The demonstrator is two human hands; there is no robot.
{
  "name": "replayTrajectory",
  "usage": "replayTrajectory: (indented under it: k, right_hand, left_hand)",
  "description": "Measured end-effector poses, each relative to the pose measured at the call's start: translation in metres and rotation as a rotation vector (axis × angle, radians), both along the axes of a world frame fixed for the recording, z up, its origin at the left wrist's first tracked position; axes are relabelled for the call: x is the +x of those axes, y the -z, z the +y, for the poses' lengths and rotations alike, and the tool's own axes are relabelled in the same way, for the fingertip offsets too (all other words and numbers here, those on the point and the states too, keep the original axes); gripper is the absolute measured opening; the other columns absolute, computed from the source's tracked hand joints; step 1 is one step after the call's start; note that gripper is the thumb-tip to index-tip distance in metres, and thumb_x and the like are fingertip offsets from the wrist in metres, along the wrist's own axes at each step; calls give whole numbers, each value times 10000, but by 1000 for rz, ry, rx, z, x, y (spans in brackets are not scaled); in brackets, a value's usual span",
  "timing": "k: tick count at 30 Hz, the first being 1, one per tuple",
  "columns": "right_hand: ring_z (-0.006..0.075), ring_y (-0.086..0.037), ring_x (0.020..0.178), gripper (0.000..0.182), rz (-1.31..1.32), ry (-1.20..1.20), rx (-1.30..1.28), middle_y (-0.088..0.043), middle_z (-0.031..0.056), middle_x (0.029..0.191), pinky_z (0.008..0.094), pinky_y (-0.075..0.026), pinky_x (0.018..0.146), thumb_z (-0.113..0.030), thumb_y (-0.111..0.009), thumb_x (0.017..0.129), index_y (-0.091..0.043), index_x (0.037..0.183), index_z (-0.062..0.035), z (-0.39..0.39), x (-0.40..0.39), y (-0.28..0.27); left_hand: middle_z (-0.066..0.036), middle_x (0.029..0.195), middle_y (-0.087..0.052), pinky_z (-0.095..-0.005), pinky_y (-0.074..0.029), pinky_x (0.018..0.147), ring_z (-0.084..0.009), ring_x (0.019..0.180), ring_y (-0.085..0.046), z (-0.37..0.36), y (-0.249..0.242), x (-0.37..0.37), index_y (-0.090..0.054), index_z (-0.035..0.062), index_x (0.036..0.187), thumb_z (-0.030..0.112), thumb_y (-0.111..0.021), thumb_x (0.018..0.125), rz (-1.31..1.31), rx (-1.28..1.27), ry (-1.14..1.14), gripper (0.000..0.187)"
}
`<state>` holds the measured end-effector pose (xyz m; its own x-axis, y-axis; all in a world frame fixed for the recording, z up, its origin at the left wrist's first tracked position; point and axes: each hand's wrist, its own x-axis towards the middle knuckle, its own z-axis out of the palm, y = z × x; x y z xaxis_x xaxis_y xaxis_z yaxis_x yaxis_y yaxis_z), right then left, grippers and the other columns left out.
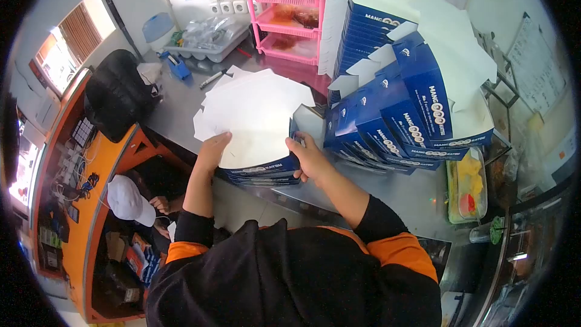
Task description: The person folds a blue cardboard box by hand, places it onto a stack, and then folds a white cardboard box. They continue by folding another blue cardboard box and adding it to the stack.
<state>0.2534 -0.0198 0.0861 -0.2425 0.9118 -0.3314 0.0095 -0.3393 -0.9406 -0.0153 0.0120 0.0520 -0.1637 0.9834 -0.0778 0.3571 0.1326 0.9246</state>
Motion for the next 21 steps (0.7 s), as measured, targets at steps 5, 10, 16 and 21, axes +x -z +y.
replayTrajectory:
  k: [5, 10, 16, 21]
  right_hand:
    - [215, -578, 690, 815, -391, -397, 302, -534, 213, 1023, 290, -454, 547, -438, -506, 833, -74, 1379, -14, -4, 11, 18]
    - [345, -487, 1043, 680, -735, -397, 621, -474, 248, 1137, 365, -396, 873, -347, -478, 847, -217, 1332, 51, -19, 9, 37]
    - [331, -546, 875, 485, -785, -357, 818, -545, 185, 956, 379, -450, 750, -276, -487, 840, -437, 1192, 54, -27, 10, 37]
    - [298, -566, 796, 344, -820, -350, 876, -564, 141, 842, 380, -466, 681, -238, -520, 817, -574, 1016, 36, -31, 3, 40]
  left_hand:
    - [-225, 948, -611, -349, -462, 775, -323, 879, -597, 10, 1, -13, -507, -27, 1162, 196, -667, 651, 596, 128, 206, 580]
    - [-214, 1047, -570, -391, -435, 834, -350, 982, -538, 3, -30, 9, -485, 6, 1181, 60, -491, 697, 967, -71, 241, 488]
    - [-187, 1156, -525, -354, -393, 913, -324, 1076, -495, 14, -25, -15, -472, 56, 1218, 37, -509, 672, 840, -15, 345, 547]
    - [-198, 1195, -495, -341, -356, 955, -319, 1122, -460, 12, -24, -23, -438, 35, 1243, 15, -456, 696, 739, 34, 387, 548]
